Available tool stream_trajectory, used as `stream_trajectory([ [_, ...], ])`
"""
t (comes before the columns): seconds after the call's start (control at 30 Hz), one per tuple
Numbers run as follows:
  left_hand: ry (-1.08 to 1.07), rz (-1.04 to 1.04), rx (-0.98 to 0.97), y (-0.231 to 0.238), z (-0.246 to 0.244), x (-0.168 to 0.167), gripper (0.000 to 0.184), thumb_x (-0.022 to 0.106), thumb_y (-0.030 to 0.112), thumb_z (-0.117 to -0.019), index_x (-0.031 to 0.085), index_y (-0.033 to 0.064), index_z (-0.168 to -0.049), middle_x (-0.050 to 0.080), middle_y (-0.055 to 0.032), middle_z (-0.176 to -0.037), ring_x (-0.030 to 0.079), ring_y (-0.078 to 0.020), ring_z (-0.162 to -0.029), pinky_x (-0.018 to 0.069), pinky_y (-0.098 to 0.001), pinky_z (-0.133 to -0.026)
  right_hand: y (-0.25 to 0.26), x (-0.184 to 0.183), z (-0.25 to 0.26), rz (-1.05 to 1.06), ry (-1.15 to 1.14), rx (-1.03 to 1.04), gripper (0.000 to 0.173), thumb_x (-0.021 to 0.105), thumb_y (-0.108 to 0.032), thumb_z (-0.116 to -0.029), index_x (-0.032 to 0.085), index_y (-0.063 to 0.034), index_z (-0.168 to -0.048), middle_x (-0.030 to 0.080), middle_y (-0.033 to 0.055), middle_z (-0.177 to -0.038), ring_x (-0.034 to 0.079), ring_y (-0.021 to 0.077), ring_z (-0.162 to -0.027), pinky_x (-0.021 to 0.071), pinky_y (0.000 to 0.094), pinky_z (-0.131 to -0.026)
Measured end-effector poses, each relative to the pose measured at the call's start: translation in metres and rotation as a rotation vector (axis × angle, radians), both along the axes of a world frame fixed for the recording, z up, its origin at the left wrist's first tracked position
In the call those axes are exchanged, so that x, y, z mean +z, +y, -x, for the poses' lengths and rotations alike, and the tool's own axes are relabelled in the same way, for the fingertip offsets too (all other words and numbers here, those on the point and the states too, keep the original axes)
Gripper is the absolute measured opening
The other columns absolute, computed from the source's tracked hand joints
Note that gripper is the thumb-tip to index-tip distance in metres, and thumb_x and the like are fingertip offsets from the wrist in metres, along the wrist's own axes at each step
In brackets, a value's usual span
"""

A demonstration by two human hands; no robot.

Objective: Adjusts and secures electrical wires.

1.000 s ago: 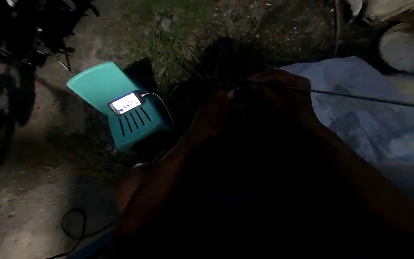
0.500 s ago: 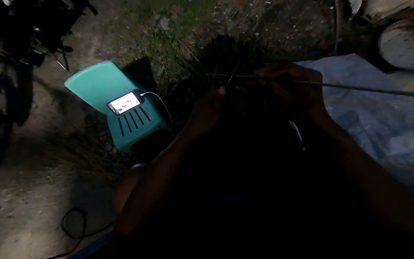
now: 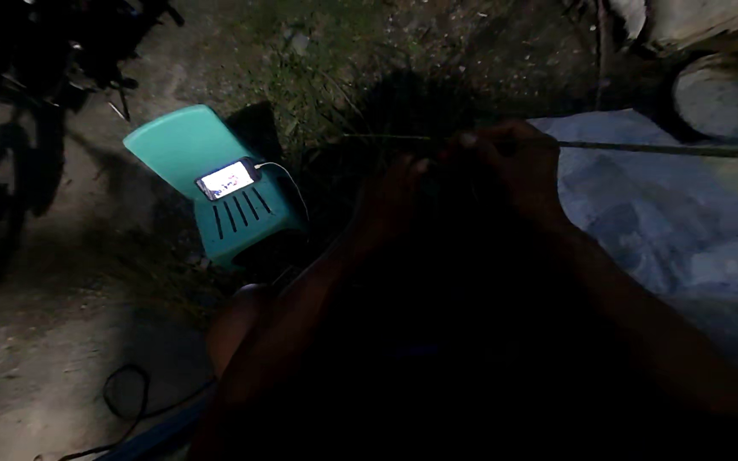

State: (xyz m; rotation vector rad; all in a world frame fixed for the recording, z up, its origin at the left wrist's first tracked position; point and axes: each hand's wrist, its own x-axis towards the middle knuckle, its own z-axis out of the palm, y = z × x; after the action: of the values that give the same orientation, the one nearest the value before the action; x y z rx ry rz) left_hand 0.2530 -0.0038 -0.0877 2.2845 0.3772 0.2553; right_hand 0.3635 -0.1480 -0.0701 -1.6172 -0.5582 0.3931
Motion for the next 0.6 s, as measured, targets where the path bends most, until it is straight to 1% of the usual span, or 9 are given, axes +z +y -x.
stream_trajectory([
  [0.07,0.071,0.063,0.057,0.011,0.001,-0.004,0.045,0.031,0.026,-0.1135,0.056,-0.0058,-0.134,0.065,-0.0257,-0.121,0.066,-0.0371,-0.108,0.0525,-0.0548,-0.094,-0.002,0.002,-0.001,-0.023,0.025,0.000,0.010,0.061,-0.008,-0.1017,0.060,-0.0017,-0.109,0.077,0.0028,-0.097,0.076,0.0134,-0.085,0.0650,0.0303,-0.082],
  [0.1,0.099,0.122,0.109,0.018,0.001,-0.007,0.048,0.028,0.029,-0.1140,0.056,-0.0064,-0.132,0.065,-0.0256,-0.117,0.065,-0.0359,-0.107,0.0516,-0.0535,-0.094,-0.003,0.003,-0.001,-0.031,0.032,-0.007,0.009,0.061,-0.008,-0.1018,0.060,-0.0016,-0.109,0.077,0.0032,-0.097,0.077,0.0141,-0.085,0.0652,0.0303,-0.082],
  [0.17,0.099,0.166,0.141,0.020,0.001,-0.007,0.049,0.028,0.032,-0.1139,0.056,-0.0064,-0.125,0.064,-0.0227,-0.105,0.064,-0.0316,-0.095,0.0533,-0.0501,-0.085,-0.003,0.003,-0.003,-0.052,0.046,-0.009,0.008,0.061,-0.007,-0.1013,0.060,-0.0024,-0.108,0.077,0.0032,-0.097,0.077,0.0145,-0.085,0.0651,0.0301,-0.082],
  [0.23,0.031,0.113,0.078,0.014,0.005,-0.006,0.046,0.029,0.028,-0.1136,0.058,-0.0063,-0.124,0.065,-0.0214,-0.103,0.065,-0.0300,-0.090,0.0543,-0.0477,-0.081,-0.003,0.001,-0.003,-0.069,0.050,-0.001,0.007,0.062,-0.006,-0.1008,0.061,-0.0031,-0.107,0.077,0.0021,-0.096,0.077,0.0139,-0.084,0.0651,0.0296,-0.081],
  [0.33,0.160,0.215,0.212,0.036,0.004,-0.015,0.052,0.025,0.031,-0.1142,0.053,-0.0064,-0.137,0.062,-0.0288,-0.125,0.061,-0.0383,-0.115,0.0477,-0.0554,-0.100,-0.010,0.001,-0.009,-0.130,-0.008,0.004,0.005,0.061,-0.005,-0.1005,0.062,-0.0049,-0.105,0.077,0.0005,-0.095,0.077,0.0147,-0.084,0.0656,0.0315,-0.082],
  [0.4,0.181,0.344,0.358,0.057,0.002,-0.027,0.056,0.025,0.038,-0.1138,0.054,-0.0037,-0.138,0.060,-0.0271,-0.131,0.059,-0.0361,-0.121,0.0455,-0.0546,-0.104,-0.015,0.001,-0.019,-0.151,-0.044,0.027,0.007,0.060,-0.002,-0.0996,0.061,-0.0066,-0.105,0.076,-0.0006,-0.097,0.076,0.0151,-0.086,0.0654,0.0330,-0.083],
  [0.47,0.091,0.406,0.419,0.059,0.000,-0.028,0.056,0.027,0.041,-0.1130,0.058,-0.0012,-0.131,0.063,-0.0193,-0.115,0.061,-0.0256,-0.098,0.0512,-0.0455,-0.086,-0.019,-0.001,-0.029,-0.051,-0.099,0.097,0.008,0.060,-0.003,-0.0988,0.060,-0.0059,-0.106,0.074,-0.0015,-0.100,0.075,0.0110,-0.087,0.0642,0.0302,-0.084],
  [0.53,0.023,0.439,0.332,0.051,0.001,-0.018,0.053,0.031,0.041,-0.1125,0.059,-0.0001,-0.129,0.064,-0.0151,-0.107,0.060,-0.0189,-0.089,0.0523,-0.0400,-0.080,-0.021,-0.005,-0.036,0.167,-0.165,0.221,0.012,0.059,-0.007,-0.1009,0.062,-0.0020,-0.112,0.071,0.0036,-0.107,0.071,0.0082,-0.092,0.0607,0.0281,-0.085],
  [0.6,-0.021,0.412,0.192,0.041,0.003,-0.010,0.047,0.038,0.039,-0.1111,0.062,0.0014,-0.125,0.062,-0.0082,-0.094,0.056,-0.0111,-0.075,0.0506,-0.0312,-0.068,-0.016,-0.001,-0.029,0.427,-0.215,0.398,0.017,0.058,-0.013,-0.1034,0.061,-0.0017,-0.116,0.069,0.0081,-0.104,0.068,0.0123,-0.090,0.0578,0.0339,-0.082],
])
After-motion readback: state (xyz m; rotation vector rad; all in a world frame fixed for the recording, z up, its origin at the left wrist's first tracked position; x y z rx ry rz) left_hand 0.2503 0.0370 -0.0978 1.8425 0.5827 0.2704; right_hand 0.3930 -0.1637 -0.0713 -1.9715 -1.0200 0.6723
